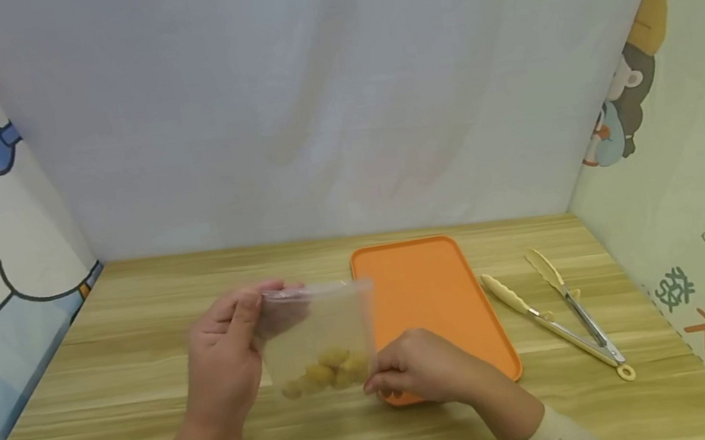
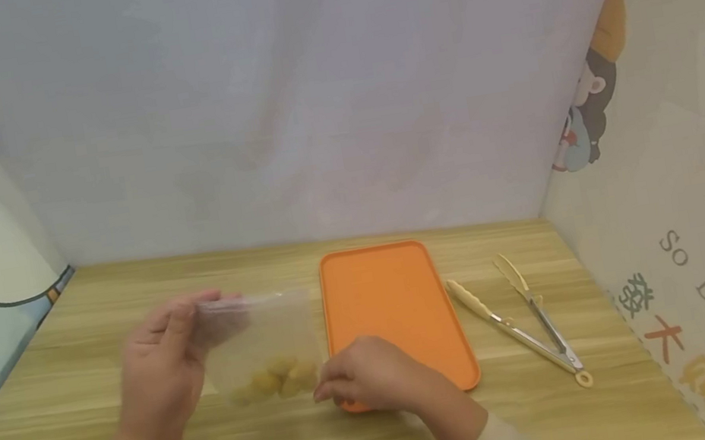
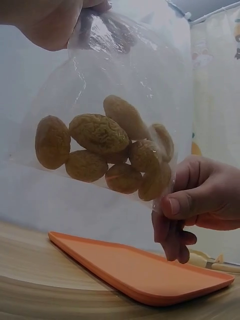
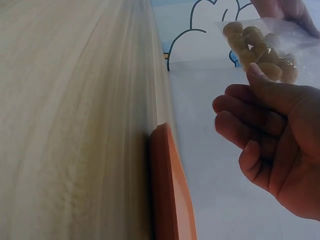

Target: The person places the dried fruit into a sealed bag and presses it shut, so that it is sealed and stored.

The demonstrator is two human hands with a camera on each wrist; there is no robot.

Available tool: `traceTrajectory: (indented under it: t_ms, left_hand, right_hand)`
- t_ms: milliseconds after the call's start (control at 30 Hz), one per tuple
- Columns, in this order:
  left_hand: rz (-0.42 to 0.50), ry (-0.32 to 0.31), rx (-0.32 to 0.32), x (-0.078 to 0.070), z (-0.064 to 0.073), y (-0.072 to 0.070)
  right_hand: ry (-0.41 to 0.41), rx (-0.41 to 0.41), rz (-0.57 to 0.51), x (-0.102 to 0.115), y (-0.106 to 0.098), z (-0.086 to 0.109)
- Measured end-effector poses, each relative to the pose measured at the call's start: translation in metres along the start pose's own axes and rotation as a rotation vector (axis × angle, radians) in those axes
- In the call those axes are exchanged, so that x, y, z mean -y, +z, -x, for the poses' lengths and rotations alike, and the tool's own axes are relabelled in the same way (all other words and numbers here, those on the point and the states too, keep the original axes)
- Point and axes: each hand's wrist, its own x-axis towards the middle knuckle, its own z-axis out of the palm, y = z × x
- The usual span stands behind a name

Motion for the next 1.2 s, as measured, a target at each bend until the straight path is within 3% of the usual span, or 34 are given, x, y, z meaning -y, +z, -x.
traceTrajectory:
  t_ms: [67,133,267,367,433,667,867,933,1200]
  left_hand:
    - [-0.077,-0.009,0.013,0.001,0.001,0.000]
    - [-0.152,0.007,0.045,0.002,0.002,0.001]
    - [-0.236,0.051,0.131,0.007,0.002,0.001]
    - [-0.239,0.069,0.210,0.011,0.002,0.001]
    - [-0.237,0.080,0.253,0.013,0.002,0.000]
    - [-0.252,0.099,0.334,0.020,0.003,-0.001]
    - [-0.323,0.042,0.385,0.021,0.003,0.004]
    - [-0.357,0.029,0.399,0.022,0.004,0.006]
    - [-0.400,-0.007,0.416,0.024,0.007,0.008]
  right_hand:
    - [0.003,-0.009,0.004,0.002,-0.005,0.003]
    - [-0.010,-0.075,-0.028,0.006,-0.012,0.007]
    - [-0.140,-0.349,-0.192,0.017,-0.027,0.015]
    - [-0.292,-0.534,-0.224,0.024,-0.032,0.015]
    - [-0.336,-0.596,-0.201,0.027,-0.033,0.015]
    - [-0.297,-0.591,-0.093,0.031,-0.036,0.015]
    - [-0.472,-0.550,0.175,0.033,-0.040,0.014]
    - [-0.493,-0.517,0.244,0.034,-0.041,0.015]
    - [-0.462,-0.501,0.300,0.034,-0.042,0.018]
